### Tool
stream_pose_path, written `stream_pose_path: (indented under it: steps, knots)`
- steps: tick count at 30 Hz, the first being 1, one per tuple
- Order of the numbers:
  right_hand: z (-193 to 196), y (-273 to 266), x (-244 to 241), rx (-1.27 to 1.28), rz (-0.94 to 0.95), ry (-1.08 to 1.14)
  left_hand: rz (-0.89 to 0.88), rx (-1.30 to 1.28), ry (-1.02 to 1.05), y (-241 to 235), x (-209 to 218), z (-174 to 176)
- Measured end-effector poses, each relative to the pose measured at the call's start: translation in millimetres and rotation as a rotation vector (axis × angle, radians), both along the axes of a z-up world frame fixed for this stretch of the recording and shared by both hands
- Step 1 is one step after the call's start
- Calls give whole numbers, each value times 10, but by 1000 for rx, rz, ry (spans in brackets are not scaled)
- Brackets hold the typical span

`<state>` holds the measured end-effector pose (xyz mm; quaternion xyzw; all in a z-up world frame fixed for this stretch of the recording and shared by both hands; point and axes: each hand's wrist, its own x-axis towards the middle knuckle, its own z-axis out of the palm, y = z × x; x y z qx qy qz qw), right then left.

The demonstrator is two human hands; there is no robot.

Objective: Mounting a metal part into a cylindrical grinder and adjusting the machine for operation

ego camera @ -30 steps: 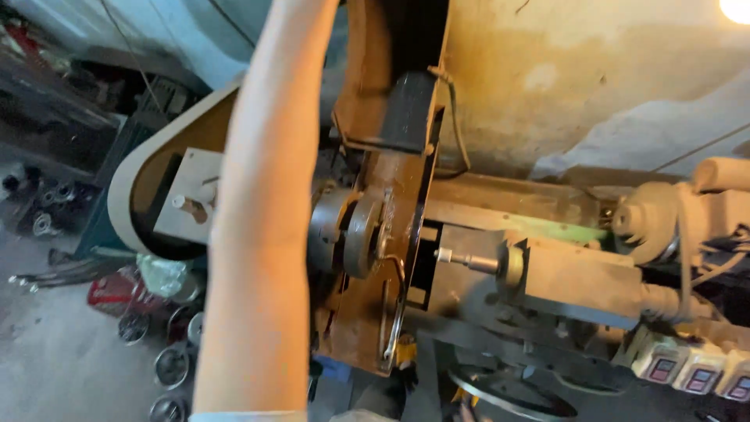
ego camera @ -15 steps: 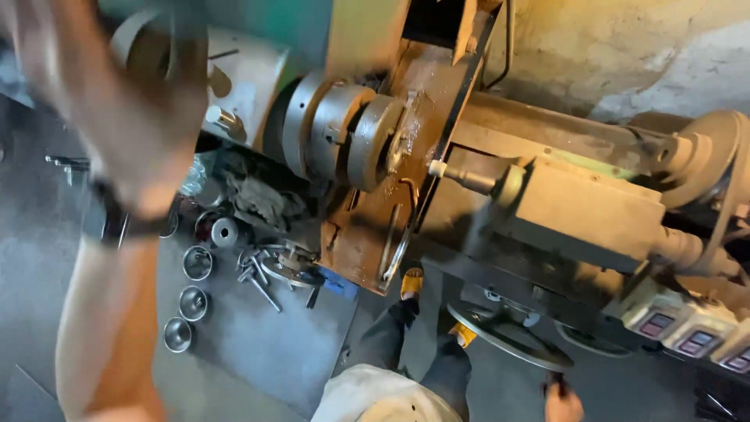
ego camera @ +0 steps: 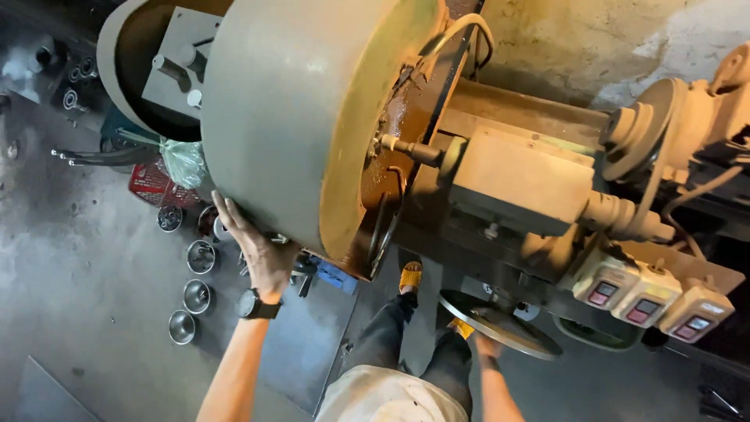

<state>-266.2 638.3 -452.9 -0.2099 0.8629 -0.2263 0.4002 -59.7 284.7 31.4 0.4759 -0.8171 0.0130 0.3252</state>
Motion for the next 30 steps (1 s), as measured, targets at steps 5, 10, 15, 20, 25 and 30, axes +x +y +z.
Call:
stream_pose_path:
  steps: [5, 10, 15, 20, 25, 30]
  knots:
    - [-172, 749, -455, 415, -4, 173, 246, 170, 76, 180, -228, -164]
    - [-422, 1413, -745, 347, -314, 246, 292, 110, 26, 294, -92, -321]
    - [621, 1694, -1396, -65, -604, 259, 156, 19, 77, 1053, -140, -459]
    - [1866, 1279, -2009, -790, -854, -3, -211, 494, 432, 2082, -871, -986]
    - [2888, 291, -2308, -679, -522, 245, -635, 640, 478, 2262, -2300, -1101]
    - [3431, -342, -2279, -551, -452, 294, -610, 598, 391, 1988, -3114, -1601]
